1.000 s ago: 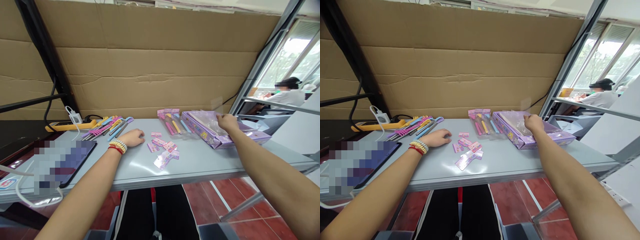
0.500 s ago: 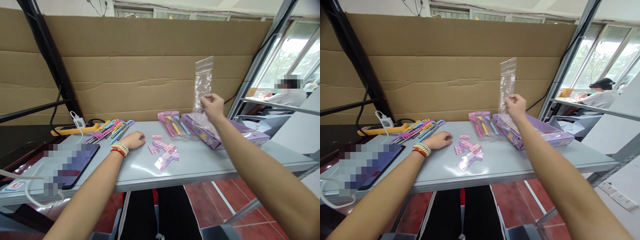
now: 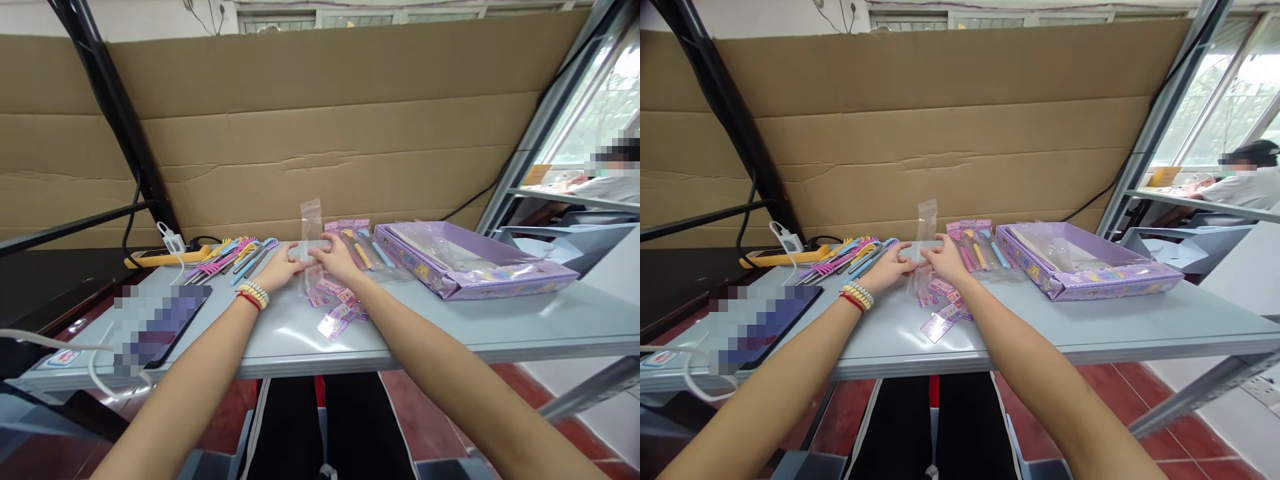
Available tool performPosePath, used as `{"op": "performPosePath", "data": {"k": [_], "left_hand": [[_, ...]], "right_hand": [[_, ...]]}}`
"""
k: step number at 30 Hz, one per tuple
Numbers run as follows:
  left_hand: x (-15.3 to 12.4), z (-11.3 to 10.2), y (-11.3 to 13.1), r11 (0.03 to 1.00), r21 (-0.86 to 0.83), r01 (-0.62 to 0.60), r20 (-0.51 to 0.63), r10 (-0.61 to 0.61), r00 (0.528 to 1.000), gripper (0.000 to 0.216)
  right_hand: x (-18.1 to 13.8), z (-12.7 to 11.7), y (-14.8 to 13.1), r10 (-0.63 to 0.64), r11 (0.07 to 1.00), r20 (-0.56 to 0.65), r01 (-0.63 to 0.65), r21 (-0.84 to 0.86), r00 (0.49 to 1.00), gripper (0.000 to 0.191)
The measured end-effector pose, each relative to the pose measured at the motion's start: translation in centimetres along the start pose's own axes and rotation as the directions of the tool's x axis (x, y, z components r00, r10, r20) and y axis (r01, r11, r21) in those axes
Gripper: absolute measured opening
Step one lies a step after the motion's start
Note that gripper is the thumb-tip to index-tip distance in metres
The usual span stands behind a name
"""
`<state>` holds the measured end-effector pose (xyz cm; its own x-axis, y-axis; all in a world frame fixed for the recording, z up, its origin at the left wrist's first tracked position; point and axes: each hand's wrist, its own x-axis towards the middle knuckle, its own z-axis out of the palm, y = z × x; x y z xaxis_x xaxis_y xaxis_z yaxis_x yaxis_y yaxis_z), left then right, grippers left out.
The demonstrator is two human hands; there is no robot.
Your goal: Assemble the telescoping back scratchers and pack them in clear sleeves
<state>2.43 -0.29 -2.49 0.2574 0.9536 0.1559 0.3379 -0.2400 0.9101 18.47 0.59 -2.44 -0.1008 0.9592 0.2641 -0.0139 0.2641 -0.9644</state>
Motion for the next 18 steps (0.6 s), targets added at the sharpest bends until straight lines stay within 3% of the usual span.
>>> {"op": "performPosePath", "data": {"k": [2,4,8,11,14,16,18], "left_hand": [[0.2,-0.2,0.0,0.988,0.149,0.046,-0.094,-0.032,0.995,0.059],[0.2,-0.8,-0.2,0.913,0.393,0.105,-0.175,-0.038,0.984,0.051],[0.1,-2.0,-0.9,0.619,0.766,0.172,-0.152,-0.086,0.985,0.052],[0.0,-2.1,-1.4,0.501,0.862,0.072,-0.032,-0.087,0.996,0.049],[0.0,-2.0,-1.5,0.475,0.879,-0.024,0.049,-0.041,0.998,0.044],[0.1,-2.1,-1.5,0.486,0.874,-0.022,0.03,-0.008,1.0,0.042],[0.2,-2.6,-1.4,0.504,0.862,0.049,-0.081,0.042,0.996,0.041]], "right_hand": [[-0.3,-0.3,0.4,-0.09,0.969,0.018,0.092,-0.229,0.996,0.056],[-0.4,-0.8,0.6,-0.173,0.871,0.035,0.169,-0.461,0.984,0.052],[-0.6,-1.3,0.4,-0.189,0.72,0.079,0.193,-0.667,0.979,0.03],[-0.7,-1.3,0.2,-0.18,0.669,0.136,0.223,-0.709,0.974,0.022],[-0.9,-1.4,0.1,-0.161,0.665,0.158,0.225,-0.712,0.974,0.016],[-1.0,-1.4,0.0,-0.141,0.682,0.16,0.213,-0.7,0.977,0.012],[-1.1,-1.4,-0.1,-0.137,0.696,0.162,0.211,-0.686,0.977,0.009]]}}
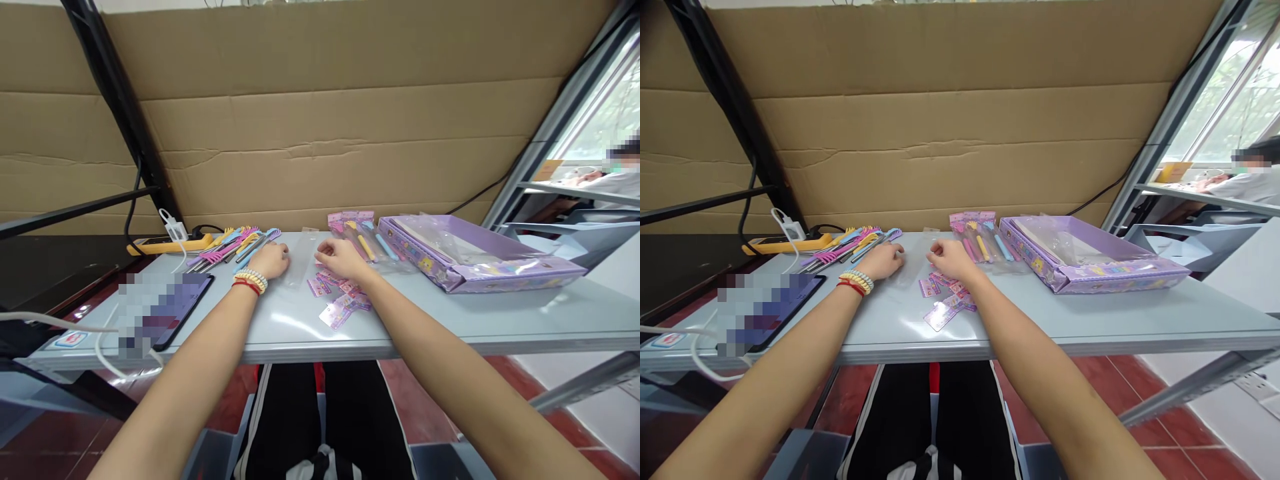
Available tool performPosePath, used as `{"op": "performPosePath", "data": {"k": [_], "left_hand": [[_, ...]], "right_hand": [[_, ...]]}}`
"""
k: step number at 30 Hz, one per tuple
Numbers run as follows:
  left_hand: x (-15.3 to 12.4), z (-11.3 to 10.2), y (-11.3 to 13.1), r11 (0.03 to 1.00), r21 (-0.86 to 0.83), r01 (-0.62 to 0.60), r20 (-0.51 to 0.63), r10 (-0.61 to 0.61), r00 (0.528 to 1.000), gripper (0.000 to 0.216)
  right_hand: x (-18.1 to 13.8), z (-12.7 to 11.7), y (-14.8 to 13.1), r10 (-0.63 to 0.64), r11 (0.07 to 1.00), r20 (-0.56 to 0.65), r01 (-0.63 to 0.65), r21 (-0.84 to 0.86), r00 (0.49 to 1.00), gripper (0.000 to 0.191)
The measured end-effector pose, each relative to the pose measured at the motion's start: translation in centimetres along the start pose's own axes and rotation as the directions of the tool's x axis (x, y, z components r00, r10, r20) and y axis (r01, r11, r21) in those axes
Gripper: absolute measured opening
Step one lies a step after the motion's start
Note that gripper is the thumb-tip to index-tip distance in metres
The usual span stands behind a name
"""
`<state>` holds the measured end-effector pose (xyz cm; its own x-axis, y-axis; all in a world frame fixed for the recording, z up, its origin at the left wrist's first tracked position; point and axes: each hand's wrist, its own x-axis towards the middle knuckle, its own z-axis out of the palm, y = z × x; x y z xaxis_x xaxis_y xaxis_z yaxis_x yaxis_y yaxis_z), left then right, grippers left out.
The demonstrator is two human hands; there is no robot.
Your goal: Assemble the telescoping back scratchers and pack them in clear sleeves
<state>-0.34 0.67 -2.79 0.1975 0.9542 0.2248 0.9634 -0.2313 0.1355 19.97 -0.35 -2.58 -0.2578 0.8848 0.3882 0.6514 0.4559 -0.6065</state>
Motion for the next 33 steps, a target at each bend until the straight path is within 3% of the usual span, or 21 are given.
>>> {"op": "performPosePath", "data": {"k": [3,6,11,18,22,26,29,31,33], "left_hand": [[0.2,-0.4,-1.3,0.98,-0.011,0.201,-0.183,-0.199,0.963,0.038],[0.4,-0.4,-2.8,0.932,0.03,0.362,-0.268,-0.341,0.901,0.037],[1.0,0.4,-4.3,0.879,0.054,0.474,-0.144,-0.463,0.875,0.044],[1.7,1.0,-4.4,0.863,-0.015,0.505,-0.025,-0.505,0.863,0.051],[1.5,0.8,-4.1,0.864,-0.035,0.503,-0.093,-0.504,0.859,0.047],[1.2,0.0,-3.0,0.935,-0.055,0.351,-0.309,-0.35,0.884,0.04],[0.8,-0.7,-1.5,0.993,-0.12,0.01,-0.388,-0.056,0.92,0.035],[0.3,-0.8,-0.1,0.953,-0.187,-0.238,-0.382,0.153,0.912,0.031],[-0.2,-0.8,1.2,0.886,-0.253,-0.389,-0.353,0.289,0.89,0.031]], "right_hand": [[-0.1,-0.1,-0.1,-0.006,1.0,-0.003,0.006,0.009,1.0,0.006],[-0.1,-0.1,-0.1,-0.006,1.0,0.002,0.006,0.007,1.0,0.005],[0.0,-0.1,0.0,-0.011,1.0,0.001,0.011,0.001,1.0,0.005],[0.0,-0.1,0.1,-0.015,1.0,0.013,0.015,0.006,1.0,0.006],[-0.1,-0.1,0.0,-0.022,1.0,0.015,0.021,0.008,1.0,0.006],[-0.2,-0.1,-0.1,-0.017,0.998,-0.007,0.017,0.053,1.0,0.007],[-0.1,-0.2,-0.3,0.063,0.967,-0.004,-0.06,0.248,0.998,0.014],[-0.1,-0.4,-0.5,0.127,0.877,0.054,-0.138,0.46,0.99,0.024],[-0.1,-0.8,-0.8,0.139,0.718,0.165,-0.214,0.662,0.976,0.031]]}}
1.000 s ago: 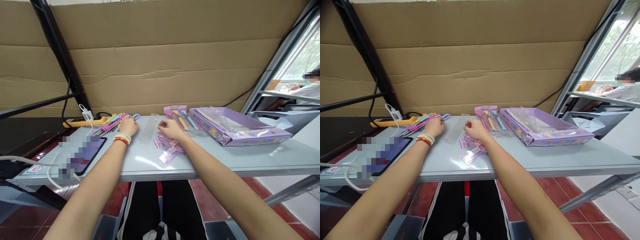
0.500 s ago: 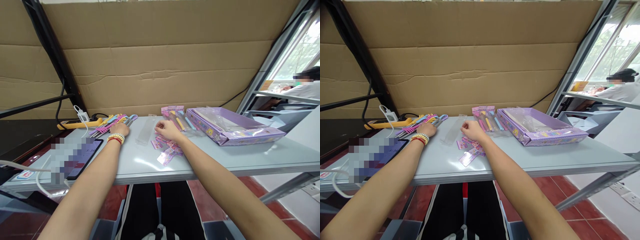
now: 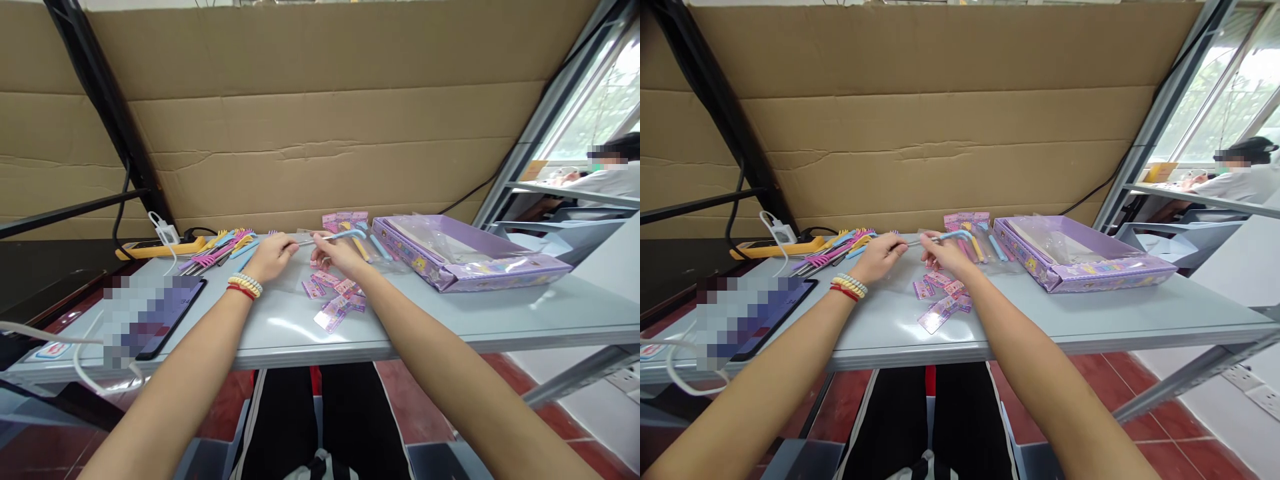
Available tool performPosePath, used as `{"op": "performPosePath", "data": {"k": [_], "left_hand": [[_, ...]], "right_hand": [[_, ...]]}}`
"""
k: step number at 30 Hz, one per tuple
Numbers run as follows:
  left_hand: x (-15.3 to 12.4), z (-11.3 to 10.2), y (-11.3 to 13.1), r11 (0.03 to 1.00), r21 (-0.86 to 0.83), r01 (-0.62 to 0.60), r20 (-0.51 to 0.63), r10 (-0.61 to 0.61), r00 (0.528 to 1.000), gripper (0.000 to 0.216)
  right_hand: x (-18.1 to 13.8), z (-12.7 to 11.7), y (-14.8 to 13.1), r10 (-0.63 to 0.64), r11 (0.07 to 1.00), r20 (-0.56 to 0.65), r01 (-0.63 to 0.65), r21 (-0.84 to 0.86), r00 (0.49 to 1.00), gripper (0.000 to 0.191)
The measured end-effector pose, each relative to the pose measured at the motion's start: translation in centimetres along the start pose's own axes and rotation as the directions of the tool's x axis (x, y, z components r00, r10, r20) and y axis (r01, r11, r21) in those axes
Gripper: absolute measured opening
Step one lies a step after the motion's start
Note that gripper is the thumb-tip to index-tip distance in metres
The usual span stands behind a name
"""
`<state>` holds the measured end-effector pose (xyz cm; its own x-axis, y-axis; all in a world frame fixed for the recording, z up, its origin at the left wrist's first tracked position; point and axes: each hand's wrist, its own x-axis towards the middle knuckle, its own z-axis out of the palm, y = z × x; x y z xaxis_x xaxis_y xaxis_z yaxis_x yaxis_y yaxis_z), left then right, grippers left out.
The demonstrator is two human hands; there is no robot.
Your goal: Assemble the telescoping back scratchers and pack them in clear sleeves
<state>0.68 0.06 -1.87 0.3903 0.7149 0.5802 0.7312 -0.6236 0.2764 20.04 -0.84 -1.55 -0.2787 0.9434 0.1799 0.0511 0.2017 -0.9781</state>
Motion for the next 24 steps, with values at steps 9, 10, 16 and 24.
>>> {"op": "performPosePath", "data": {"k": [9,10,16,24], "left_hand": [[-0.1,-0.3,-0.3,0.866,0.228,0.445,-0.218,-0.4,0.89,0.036],[-0.2,-0.5,-0.9,0.796,0.291,0.531,-0.238,-0.478,0.846,0.037],[-0.9,-0.5,-4.4,0.565,0.443,0.696,-0.089,-0.744,0.662,0.043],[-0.7,0.0,-5.1,0.634,0.397,0.664,-0.109,-0.686,0.72,0.036]], "right_hand": [[0.4,-1.0,-0.4,0.098,0.931,-0.082,-0.062,0.359,0.992,0.017],[0.4,-1.1,-0.4,0.105,0.93,-0.104,-0.061,0.361,0.989,0.018],[0.5,-1.2,-0.5,0.115,0.931,-0.122,-0.065,0.358,0.986,0.025],[0.5,-1.1,-0.4,0.117,0.932,-0.12,-0.067,0.356,0.986,0.02]]}}
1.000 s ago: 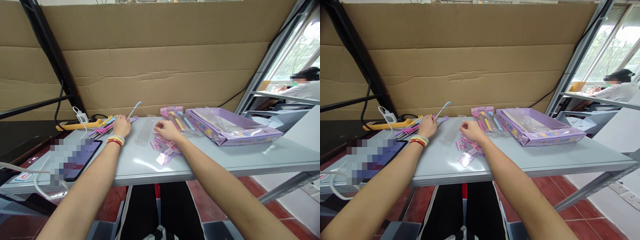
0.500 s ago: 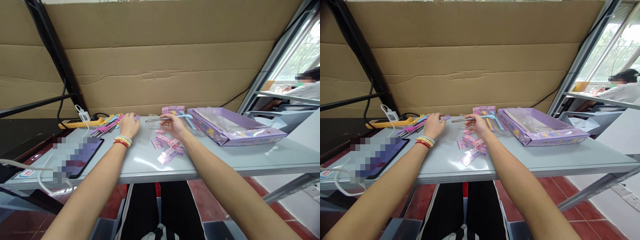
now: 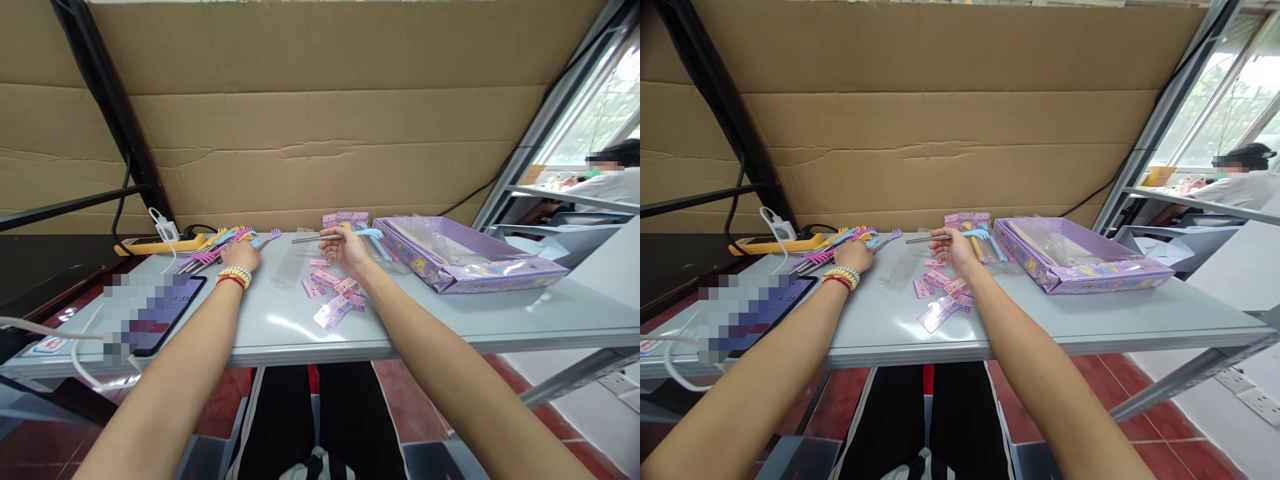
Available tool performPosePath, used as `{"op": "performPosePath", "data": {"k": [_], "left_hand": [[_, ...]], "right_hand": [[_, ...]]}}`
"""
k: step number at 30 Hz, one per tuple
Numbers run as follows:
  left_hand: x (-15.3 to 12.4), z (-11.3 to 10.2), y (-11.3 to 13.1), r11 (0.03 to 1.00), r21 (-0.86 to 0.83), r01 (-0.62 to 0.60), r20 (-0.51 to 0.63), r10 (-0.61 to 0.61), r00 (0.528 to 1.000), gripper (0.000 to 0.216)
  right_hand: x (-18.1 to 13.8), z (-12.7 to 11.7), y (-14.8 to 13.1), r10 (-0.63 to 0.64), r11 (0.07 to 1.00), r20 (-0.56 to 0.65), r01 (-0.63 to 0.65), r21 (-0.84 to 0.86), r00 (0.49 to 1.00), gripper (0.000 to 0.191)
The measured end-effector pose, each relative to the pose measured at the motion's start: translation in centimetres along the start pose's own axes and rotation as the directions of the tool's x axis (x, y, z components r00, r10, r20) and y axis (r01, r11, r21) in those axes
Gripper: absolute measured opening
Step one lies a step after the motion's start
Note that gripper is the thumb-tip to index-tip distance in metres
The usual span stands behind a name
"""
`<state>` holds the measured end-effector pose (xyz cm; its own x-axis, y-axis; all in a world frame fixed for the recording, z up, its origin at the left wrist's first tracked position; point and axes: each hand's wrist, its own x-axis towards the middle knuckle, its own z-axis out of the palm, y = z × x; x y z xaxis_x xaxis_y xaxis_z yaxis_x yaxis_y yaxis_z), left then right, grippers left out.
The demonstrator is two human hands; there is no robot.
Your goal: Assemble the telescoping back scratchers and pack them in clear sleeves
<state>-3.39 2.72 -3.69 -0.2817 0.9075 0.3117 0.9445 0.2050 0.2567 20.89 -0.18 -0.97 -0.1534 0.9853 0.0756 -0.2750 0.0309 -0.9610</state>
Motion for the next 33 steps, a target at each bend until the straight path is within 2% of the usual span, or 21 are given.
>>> {"op": "performPosePath", "data": {"k": [2,5,7,16,21,28,33], "left_hand": [[-0.1,-0.1,0.4,0.986,-0.076,-0.146,-0.071,0.141,0.988,0.031],[-0.5,-0.2,1.2,0.901,-0.214,-0.376,-0.106,0.361,0.926,0.025],[-0.8,-0.3,1.7,0.849,-0.277,-0.45,-0.113,0.437,0.892,0.024],[-0.7,-0.1,1.4,0.725,-0.368,-0.582,-0.179,0.559,0.809,0.022],[-0.7,-0.8,1.3,0.664,-0.391,-0.638,-0.204,0.613,0.763,0.022],[-2.8,-2.8,3.3,0.624,-0.332,-0.707,-0.127,0.713,0.689,0.027],[-3.8,-3.1,4.3,0.655,-0.261,-0.709,-0.076,0.718,0.692,0.032]], "right_hand": [[0.0,0.0,0.0,-0.003,1.0,0.001,0.003,0.001,1.0,0.015],[0.0,0.0,0.0,-0.009,1.0,0.007,0.009,0.011,1.0,0.011],[-0.1,0.0,0.0,-0.015,1.0,0.015,0.015,0.015,1.0,0.01],[-0.1,-0.3,-0.1,-0.035,0.999,0.01,0.035,0.023,0.999,0.015],[0.2,-0.7,0.2,-0.088,0.994,0.083,0.082,0.077,0.993,0.016],[0.2,-0.1,1.1,-0.105,0.992,0.258,0.085,0.088,0.96,0.02],[0.1,0.2,1.3,-0.066,0.997,0.29,0.055,0.046,0.955,0.021]]}}
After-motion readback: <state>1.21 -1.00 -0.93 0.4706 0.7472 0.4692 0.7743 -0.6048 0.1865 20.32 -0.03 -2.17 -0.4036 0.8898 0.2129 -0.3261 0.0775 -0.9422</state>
